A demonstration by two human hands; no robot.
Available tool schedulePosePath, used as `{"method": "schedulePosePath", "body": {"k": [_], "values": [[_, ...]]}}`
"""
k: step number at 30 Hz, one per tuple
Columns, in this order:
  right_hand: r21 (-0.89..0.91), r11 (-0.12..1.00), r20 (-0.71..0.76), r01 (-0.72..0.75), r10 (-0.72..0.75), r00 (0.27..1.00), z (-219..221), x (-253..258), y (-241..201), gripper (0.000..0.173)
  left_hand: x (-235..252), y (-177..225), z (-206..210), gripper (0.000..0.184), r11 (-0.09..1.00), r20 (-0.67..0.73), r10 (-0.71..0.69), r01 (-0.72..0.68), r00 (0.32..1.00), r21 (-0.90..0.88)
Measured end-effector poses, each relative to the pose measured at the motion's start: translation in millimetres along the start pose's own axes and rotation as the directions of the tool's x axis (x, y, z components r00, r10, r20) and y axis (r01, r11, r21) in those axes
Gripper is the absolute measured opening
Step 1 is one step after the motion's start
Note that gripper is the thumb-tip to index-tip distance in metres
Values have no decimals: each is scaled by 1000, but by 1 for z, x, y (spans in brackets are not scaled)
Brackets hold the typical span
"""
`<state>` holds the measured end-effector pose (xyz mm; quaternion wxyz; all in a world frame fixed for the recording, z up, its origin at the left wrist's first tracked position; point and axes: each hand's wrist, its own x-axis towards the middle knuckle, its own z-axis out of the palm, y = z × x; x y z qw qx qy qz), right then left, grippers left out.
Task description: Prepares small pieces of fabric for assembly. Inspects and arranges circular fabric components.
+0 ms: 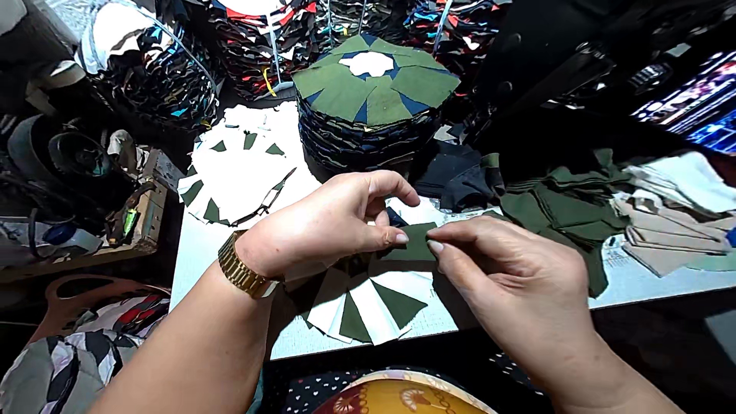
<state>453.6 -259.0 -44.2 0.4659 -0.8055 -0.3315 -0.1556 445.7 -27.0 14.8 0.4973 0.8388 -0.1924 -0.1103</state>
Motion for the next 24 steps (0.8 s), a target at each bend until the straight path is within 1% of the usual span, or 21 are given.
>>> {"method": "schedulePosePath", "body": {"k": [2,4,6,9,10,11,13,15,16,17,19,20,21,24], "values": [[-121,991,49,65,-59,997,3,1,2,17,1,-1,5,36,993,-14,-21,22,1000,119],[-208,969,109,132,-111,988,6,1,5,18,3,0,10,36,961,-22,-71,75,997,265],[-269,948,186,170,-122,975,8,2,7,19,5,0,14,35,927,-23,-119,119,993,356],[-252,951,235,177,-118,965,1,8,8,21,4,3,13,35,907,-19,-153,148,988,395],[-217,960,222,175,-126,967,-3,11,8,20,3,4,11,36,908,-31,-143,144,989,395],[-175,969,206,177,-140,969,-7,14,6,20,2,3,8,37,921,-57,-104,118,993,371],[-109,971,191,211,-188,963,-12,18,1,20,1,-2,3,30,968,-140,8,27,990,248],[-43,963,234,265,-248,940,-9,18,-1,21,0,-1,0,18,999,-199,41,-36,979,29],[-14,957,278,290,-275,921,-6,17,-1,21,0,1,-1,16,993,-203,16,-38,979,-108],[-3,952,330,306,-287,899,-1,15,0,22,-1,4,0,17,969,-190,-25,-23,982,-247],[-40,943,408,330,-287,867,8,10,3,27,-2,12,4,27,888,-127,-131,59,983,-457],[-67,937,417,343,-286,863,9,9,2,29,-2,14,4,32,852,-88,-169,101,982,-514],[-103,928,419,357,-285,862,9,9,0,29,-3,14,4,34,825,-60,-178,116,982,-553],[-221,906,419,361,-246,874,7,1,-12,29,-1,16,8,37,815,-15,-174,136,985,-563]]}}
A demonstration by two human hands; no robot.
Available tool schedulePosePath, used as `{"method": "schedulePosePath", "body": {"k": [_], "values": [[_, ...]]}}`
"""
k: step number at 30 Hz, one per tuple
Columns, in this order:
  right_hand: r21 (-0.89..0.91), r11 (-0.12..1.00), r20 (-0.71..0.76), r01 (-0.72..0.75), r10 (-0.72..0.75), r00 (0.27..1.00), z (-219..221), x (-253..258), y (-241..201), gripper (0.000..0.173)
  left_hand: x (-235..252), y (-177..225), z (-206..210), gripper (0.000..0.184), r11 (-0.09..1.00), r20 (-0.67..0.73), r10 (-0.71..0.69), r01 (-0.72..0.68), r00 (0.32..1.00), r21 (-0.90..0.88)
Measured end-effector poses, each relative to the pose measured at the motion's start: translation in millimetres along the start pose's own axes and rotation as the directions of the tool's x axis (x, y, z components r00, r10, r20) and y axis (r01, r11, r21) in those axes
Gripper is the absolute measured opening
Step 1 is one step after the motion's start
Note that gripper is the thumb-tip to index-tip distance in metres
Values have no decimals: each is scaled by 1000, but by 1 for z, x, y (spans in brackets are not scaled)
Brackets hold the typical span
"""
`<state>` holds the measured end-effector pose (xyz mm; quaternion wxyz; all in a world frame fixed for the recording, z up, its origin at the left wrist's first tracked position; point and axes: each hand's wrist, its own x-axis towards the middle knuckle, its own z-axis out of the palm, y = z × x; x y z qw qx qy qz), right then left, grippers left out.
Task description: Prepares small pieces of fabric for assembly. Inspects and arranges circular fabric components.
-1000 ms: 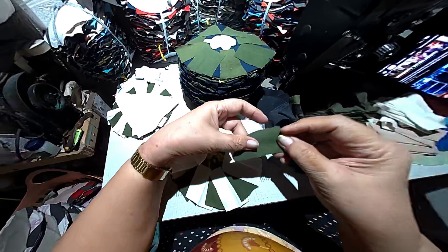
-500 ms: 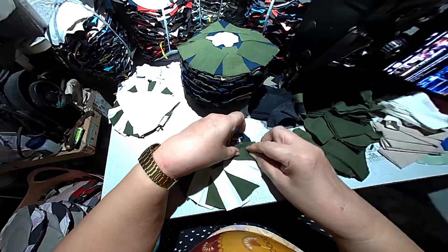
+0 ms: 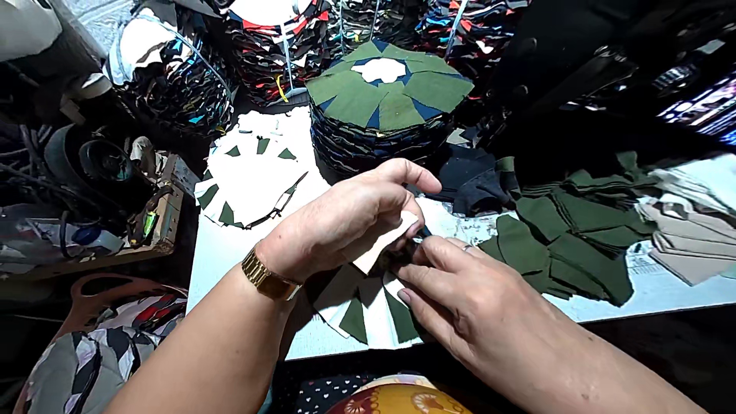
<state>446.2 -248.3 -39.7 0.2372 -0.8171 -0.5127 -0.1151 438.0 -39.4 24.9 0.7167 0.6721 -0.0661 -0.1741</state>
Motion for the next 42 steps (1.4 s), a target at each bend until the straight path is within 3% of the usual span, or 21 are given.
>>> {"method": "schedulePosePath", "body": {"k": [3,7,10,12,16,19,27,30,37,42], "values": [[-31,999,1,-43,43,999,1,-7,-7,33,2,-5,6,39,998,5,56,-57,998,32],[215,972,-42,-99,110,993,-9,-13,12,23,5,-12,10,57,989,-7,145,-145,989,-7],[377,913,-96,-157,207,974,-24,-16,25,20,6,-12,16,59,978,-70,202,-205,977,-34],[525,819,-65,-233,311,948,-33,-16,24,23,5,-12,20,58,972,-100,232,-236,967,-22],[807,502,19,-311,504,864,-30,-13,13,24,-6,-14,27,46,961,-143,275,-269,951,57],[869,400,21,-290,555,831,-22,-9,8,32,-8,-13,28,36,953,-165,301,-291,939,82],[741,621,-190,-255,559,807,-19,-6,9,8,4,-19,26,32,883,-259,453,-388,853,266],[671,698,-218,-251,509,833,-28,-5,13,6,7,-15,24,33,892,-237,435,-379,869,246],[713,667,-265,-216,542,798,-27,-7,19,10,8,-14,18,31,875,-136,448,-402,884,269],[608,751,-313,-257,525,792,-28,-8,16,3,7,-16,21,23,837,-106,485,-425,868,344]]}}
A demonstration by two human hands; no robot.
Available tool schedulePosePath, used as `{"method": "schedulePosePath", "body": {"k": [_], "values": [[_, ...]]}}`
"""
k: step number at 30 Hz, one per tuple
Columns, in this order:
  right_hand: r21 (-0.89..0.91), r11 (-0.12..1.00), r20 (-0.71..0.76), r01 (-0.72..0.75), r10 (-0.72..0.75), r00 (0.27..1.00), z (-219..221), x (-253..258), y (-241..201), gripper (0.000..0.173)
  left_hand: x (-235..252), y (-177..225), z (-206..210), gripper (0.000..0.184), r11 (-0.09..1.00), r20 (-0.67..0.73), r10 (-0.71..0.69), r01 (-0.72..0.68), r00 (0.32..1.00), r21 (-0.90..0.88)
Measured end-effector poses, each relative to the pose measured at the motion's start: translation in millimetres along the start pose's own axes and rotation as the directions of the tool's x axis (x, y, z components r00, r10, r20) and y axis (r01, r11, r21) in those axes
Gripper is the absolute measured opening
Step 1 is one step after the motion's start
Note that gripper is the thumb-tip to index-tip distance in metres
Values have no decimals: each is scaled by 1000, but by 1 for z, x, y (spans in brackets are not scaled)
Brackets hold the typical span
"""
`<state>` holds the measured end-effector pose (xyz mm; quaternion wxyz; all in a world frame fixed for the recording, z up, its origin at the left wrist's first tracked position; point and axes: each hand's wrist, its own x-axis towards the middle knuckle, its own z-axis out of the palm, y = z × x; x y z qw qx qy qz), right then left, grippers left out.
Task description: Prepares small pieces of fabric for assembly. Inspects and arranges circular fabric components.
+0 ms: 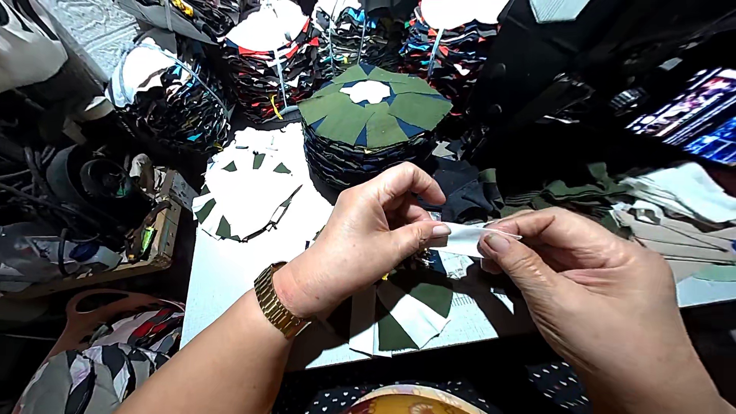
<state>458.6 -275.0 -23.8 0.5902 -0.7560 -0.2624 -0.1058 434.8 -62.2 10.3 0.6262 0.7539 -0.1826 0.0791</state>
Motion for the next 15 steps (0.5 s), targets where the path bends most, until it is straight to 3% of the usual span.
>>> {"method": "schedulePosePath", "body": {"k": [8,11,15], "values": [[-106,985,10,134,-134,991,1,1,2,17,0,-3,0,18,999,-2,26,-26,1000,38],[-148,959,20,240,-240,971,0,5,5,23,-2,1,-1,16,988,26,26,-30,999,154],[-171,934,61,314,-308,949,-4,9,3,18,-2,-8,-5,10,952,70,49,-68,996,299]]}}
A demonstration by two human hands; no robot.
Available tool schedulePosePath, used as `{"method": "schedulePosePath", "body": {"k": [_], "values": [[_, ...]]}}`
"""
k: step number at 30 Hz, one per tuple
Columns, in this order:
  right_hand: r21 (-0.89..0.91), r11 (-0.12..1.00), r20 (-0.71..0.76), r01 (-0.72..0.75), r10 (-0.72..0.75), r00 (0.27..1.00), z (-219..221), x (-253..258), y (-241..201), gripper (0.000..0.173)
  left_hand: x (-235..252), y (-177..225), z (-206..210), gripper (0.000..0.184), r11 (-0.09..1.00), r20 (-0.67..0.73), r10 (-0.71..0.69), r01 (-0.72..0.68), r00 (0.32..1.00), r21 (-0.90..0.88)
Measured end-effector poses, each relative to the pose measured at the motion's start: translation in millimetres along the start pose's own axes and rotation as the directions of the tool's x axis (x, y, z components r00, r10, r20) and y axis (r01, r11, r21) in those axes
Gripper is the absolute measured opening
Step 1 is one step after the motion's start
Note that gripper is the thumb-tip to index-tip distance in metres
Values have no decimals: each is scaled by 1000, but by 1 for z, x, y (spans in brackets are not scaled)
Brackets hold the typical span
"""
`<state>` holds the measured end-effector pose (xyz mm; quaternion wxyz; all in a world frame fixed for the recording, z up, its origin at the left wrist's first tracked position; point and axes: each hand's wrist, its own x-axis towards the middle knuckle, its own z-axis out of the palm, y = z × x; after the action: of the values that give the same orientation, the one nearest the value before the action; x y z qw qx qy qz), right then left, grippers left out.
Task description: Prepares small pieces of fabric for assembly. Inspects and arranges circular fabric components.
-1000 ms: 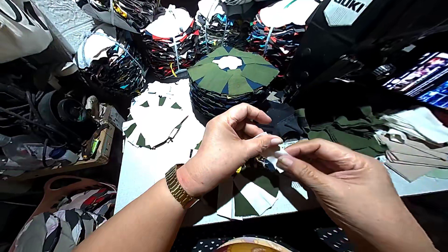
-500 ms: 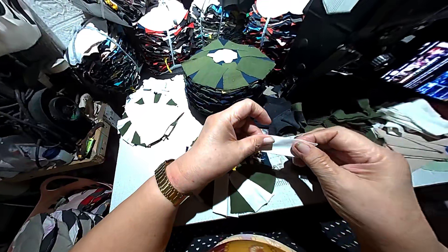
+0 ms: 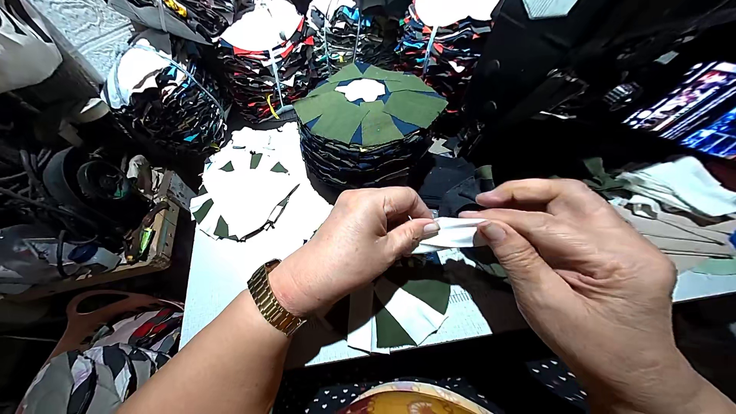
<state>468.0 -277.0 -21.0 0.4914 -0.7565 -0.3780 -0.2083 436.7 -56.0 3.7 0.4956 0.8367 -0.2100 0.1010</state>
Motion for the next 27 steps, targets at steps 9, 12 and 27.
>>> {"method": "schedulePosePath", "body": {"k": [9,12,27], "values": [[298,914,83,-276,263,961,-1,-1,-5,20,4,0,1,3,961,-59,-73,55,996,-271],[381,870,85,-314,305,948,-2,-1,-2,17,4,-2,3,4,966,-83,-50,27,995,-259],[-234,931,122,-279,313,942,18,-19,-2,17,-2,-1,-1,7,885,198,-82,-20,977,464]]}}
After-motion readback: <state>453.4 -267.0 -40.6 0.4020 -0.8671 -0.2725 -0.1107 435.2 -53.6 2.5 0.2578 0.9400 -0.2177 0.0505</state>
